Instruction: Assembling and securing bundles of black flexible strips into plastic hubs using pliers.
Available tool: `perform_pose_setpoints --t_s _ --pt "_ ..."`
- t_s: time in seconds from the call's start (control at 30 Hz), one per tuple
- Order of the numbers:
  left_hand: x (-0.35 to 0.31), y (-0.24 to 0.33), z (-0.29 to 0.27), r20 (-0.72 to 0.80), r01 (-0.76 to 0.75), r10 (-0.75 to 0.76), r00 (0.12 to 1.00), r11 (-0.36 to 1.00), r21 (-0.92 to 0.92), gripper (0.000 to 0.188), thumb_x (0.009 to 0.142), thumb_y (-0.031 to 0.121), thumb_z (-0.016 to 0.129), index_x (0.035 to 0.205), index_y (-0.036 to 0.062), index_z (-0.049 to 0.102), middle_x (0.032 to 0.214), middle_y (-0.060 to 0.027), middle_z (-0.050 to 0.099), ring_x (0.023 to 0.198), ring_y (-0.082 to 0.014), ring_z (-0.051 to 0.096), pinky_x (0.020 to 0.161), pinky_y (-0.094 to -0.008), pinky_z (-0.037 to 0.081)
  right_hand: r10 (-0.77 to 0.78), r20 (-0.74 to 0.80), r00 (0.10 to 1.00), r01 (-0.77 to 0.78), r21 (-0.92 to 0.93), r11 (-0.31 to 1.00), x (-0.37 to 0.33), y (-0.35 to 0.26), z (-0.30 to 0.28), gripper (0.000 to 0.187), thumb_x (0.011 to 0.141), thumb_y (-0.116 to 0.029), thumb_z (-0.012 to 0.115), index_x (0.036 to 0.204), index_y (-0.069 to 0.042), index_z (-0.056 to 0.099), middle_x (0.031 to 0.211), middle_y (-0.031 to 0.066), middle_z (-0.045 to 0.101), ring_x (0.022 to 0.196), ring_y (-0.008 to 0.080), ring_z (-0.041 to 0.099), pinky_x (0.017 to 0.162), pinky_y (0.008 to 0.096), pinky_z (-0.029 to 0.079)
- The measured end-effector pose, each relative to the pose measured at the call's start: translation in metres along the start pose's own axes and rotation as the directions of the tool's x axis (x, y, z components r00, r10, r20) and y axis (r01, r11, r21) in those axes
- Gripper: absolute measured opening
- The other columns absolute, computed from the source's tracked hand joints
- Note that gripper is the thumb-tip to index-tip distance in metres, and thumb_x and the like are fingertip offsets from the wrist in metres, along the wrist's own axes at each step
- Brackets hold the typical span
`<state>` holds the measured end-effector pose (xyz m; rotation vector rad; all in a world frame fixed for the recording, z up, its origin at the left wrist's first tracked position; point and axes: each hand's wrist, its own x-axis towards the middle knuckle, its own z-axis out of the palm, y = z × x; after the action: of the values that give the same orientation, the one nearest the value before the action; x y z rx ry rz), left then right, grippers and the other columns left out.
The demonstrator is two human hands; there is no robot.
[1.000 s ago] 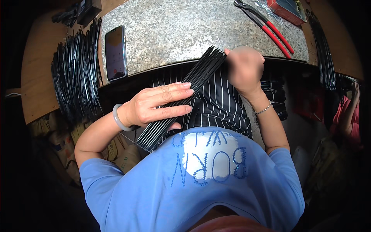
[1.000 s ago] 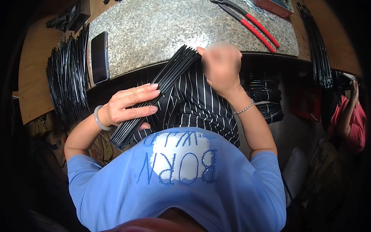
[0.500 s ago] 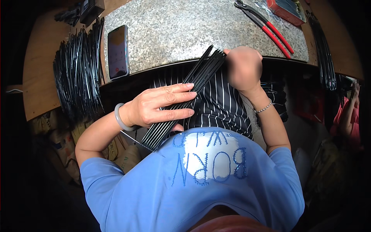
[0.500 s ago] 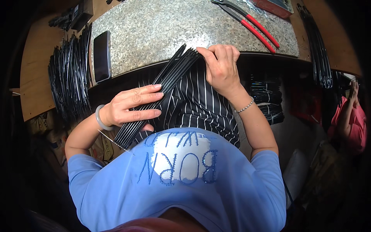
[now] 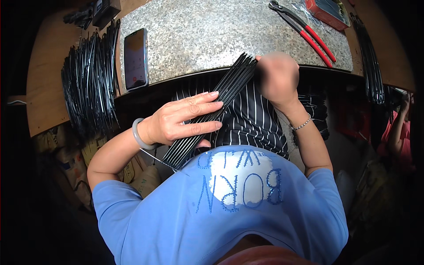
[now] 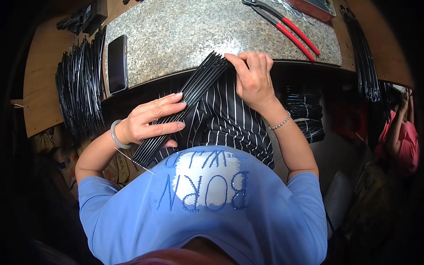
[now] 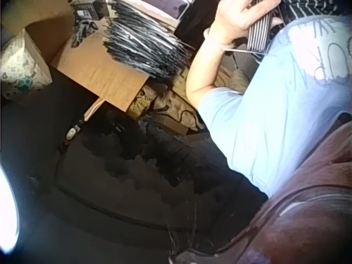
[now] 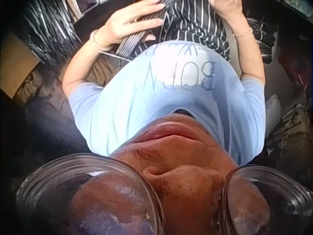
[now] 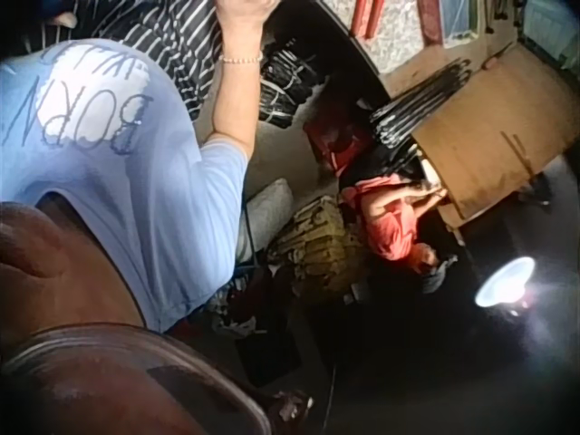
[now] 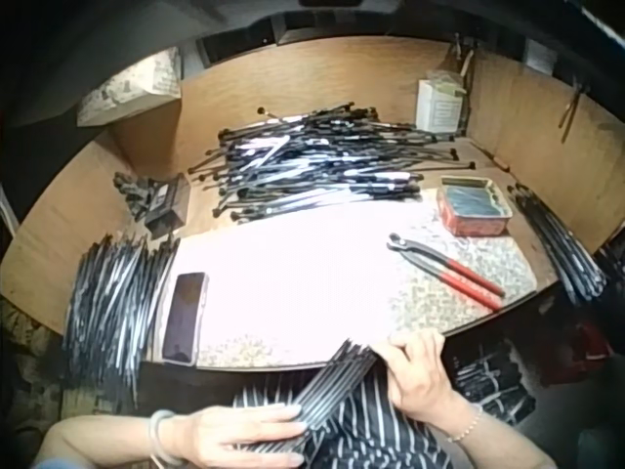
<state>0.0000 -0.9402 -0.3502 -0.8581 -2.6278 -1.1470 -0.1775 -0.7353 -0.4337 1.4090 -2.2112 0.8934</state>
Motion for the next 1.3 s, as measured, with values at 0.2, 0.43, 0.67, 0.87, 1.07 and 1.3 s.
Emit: perform_pose_setpoints --t_s 0.2,0.43,0.67,0.87,1.07,1.3 --pt "0.000 0.000 -0.001 0.018 0.002 -0.002 1.000 1.000 0.022 0.038 0.070 0.026 0.075 0.099 0.0020 0.066 0.119 -0.0214 0.056 0.114 -0.0386 0.052 0.096 -0.0435 0.045 0.007 0.028 1.000 -0.007 0.002 1.000 -0.004 0.002 -0.002 0.036 0.074 0.001 0.056 0.109 -0.009 0.059 0.090 0.0046 0.048 0.077 0.0193 0.042 0.082 0.0310 0.032" --pt "0.001 0.000 0.000 0.008 -0.025 0.024 1.000 0.998 0.051 0.034 0.072 0.025 0.073 0.097 0.0027 0.067 0.117 -0.0193 0.058 0.112 -0.0351 0.054 0.093 -0.0390 0.048 -0.005 0.060 0.998 0.001 0.061 0.998 0.002 0.006 -0.003 0.036 0.074 0.001 0.057 0.108 -0.010 0.059 0.092 0.0045 0.049 0.078 0.0195 0.042 0.081 0.0305 0.031" --pt "0.001 0.000 0.002 0.013 -0.034 0.034 0.999 0.999 0.034 0.033 0.072 0.025 0.073 0.096 0.0021 0.067 0.117 -0.0194 0.058 0.110 -0.0347 0.056 0.092 -0.0385 0.049 -0.014 0.061 0.998 0.006 0.121 0.993 0.007 0.003 -0.003 0.036 0.074 0.003 0.056 0.109 -0.009 0.060 0.093 0.0053 0.050 0.079 0.0199 0.044 0.079 0.0307 0.032" --pt "0.001 -0.002 0.002 0.003 -0.047 0.047 0.999 0.999 0.017 0.033 0.072 0.025 0.073 0.095 0.0012 0.066 0.116 -0.0194 0.058 0.109 -0.0345 0.057 0.092 -0.0381 0.049 0.076 0.005 0.997 -0.076 0.077 0.994 0.005 0.000 -0.011 0.025 0.074 -0.002 0.061 0.097 -0.010 0.061 0.089 0.0034 0.052 0.077 0.0190 0.045 0.081 0.0307 0.031" --pt "0.004 -0.004 -0.001 0.006 -0.044 0.044 0.999 0.999 0.012 0.035 0.072 0.025 0.073 0.095 0.0004 0.066 0.115 -0.0194 0.059 0.108 -0.0340 0.057 0.093 -0.0385 0.049 0.094 -0.042 0.995 -0.093 0.017 0.996 -0.007 0.012 -0.023 0.012 0.073 -0.009 0.067 0.081 -0.012 0.060 0.077 -0.0013 0.051 0.073 0.0167 0.044 0.083 0.0318 0.029" --pt "0.008 -0.004 -0.013 -0.005 -0.113 0.113 0.994 0.991 0.068 0.040 0.069 0.028 0.075 0.096 -0.0004 0.066 0.113 -0.0184 0.060 0.108 -0.0320 0.058 0.094 -0.0396 0.047 0.183 0.029 0.983 -0.184 0.079 0.980 0.008 0.005 -0.047 0.020 0.068 -0.020 0.075 0.077 -0.010 0.060 0.074 -0.0016 0.055 0.073 0.0166 0.047 0.080 0.0299 0.032"
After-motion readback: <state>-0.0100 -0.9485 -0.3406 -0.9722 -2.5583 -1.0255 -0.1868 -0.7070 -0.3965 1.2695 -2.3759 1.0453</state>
